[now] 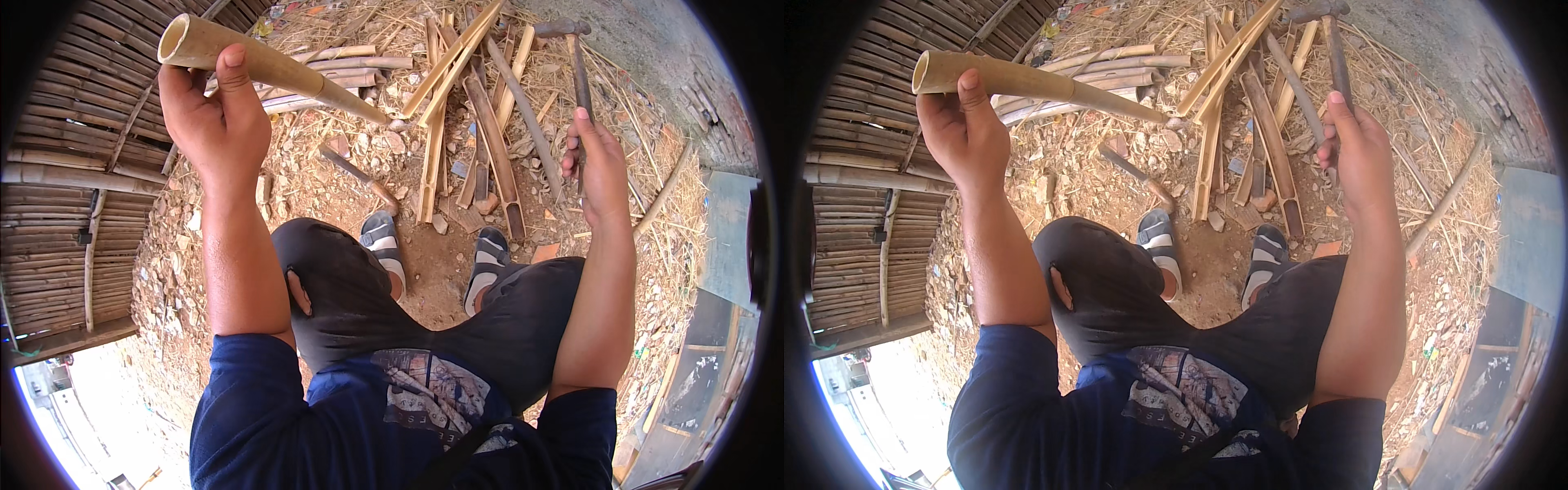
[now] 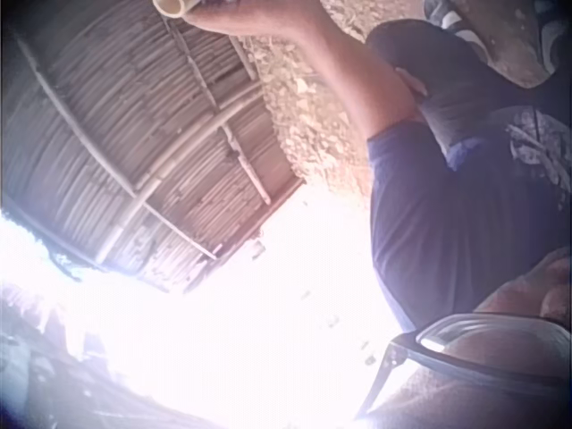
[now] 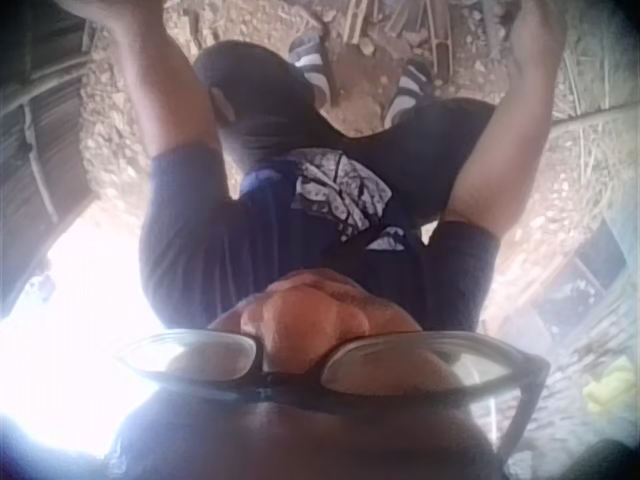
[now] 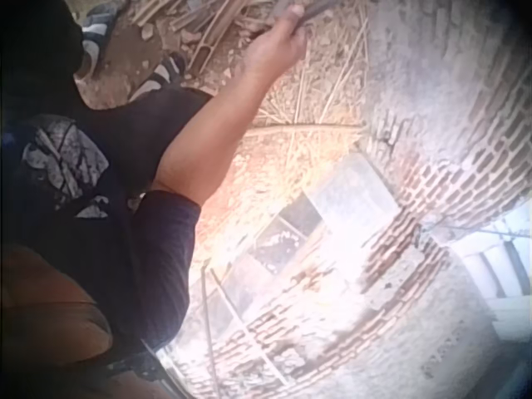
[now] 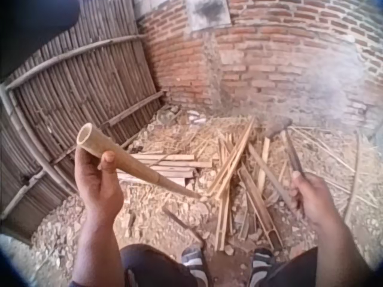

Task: The person splits bamboo pieces by hitting a knife into the top of the bamboo stalk with a hammer and then pulling the knife down through the length of the bamboo.

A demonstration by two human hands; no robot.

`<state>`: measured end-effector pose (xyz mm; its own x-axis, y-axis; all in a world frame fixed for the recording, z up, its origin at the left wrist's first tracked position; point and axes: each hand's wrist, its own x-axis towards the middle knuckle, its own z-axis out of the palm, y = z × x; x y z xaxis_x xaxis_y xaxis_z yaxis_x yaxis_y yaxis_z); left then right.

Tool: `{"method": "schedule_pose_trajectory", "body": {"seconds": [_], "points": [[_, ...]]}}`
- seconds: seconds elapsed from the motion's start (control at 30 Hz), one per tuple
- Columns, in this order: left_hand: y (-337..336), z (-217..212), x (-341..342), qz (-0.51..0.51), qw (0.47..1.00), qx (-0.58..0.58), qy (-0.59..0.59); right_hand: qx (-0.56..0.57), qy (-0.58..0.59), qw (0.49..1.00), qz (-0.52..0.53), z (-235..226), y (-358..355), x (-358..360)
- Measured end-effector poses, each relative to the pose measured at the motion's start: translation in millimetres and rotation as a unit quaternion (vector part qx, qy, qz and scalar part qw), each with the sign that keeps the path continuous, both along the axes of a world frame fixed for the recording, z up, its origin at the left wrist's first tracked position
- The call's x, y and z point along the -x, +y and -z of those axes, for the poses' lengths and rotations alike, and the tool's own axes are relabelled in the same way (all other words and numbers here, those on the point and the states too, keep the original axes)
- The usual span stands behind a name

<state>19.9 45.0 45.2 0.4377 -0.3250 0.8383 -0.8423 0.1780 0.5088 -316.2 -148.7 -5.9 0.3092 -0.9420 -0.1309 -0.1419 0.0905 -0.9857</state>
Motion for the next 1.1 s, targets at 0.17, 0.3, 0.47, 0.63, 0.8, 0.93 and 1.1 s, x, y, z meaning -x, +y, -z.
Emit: {"method": "schedule_pose_trajectory", "body": {"seconds": [0.17,0.3,0.47,0.63,0.8,0.93,1.1], "points": [[-11,2,0,0.063,0.997,0.010,0.035,-0.009,-0.004,1.000,0.001,1,-1,0],[-14,-2,-4,0.168,0.964,-0.140,0.152,-0.005,-0.003,1.000,0.001,1,1,-2],[-17,-8,-10,0.137,0.964,-0.138,0.182,-0.002,-0.006,1.000,-0.003,0,2,-1],[-22,-13,-17,0.115,0.968,-0.094,0.200,-0.002,-0.013,1.000,-0.004,-3,3,2],[-23,-20,-20,0.148,0.962,-0.014,0.229,-0.002,-0.003,1.000,-0.006,-4,4,0],[-17,-21,-8,0.144,0.961,-0.004,0.234,-0.007,-0.007,1.000,-0.004,-3,3,1],[7,-6,2,0.092,0.969,-0.060,0.220,-0.003,-0.005,1.000,-0.008,-2,2,5]]}}
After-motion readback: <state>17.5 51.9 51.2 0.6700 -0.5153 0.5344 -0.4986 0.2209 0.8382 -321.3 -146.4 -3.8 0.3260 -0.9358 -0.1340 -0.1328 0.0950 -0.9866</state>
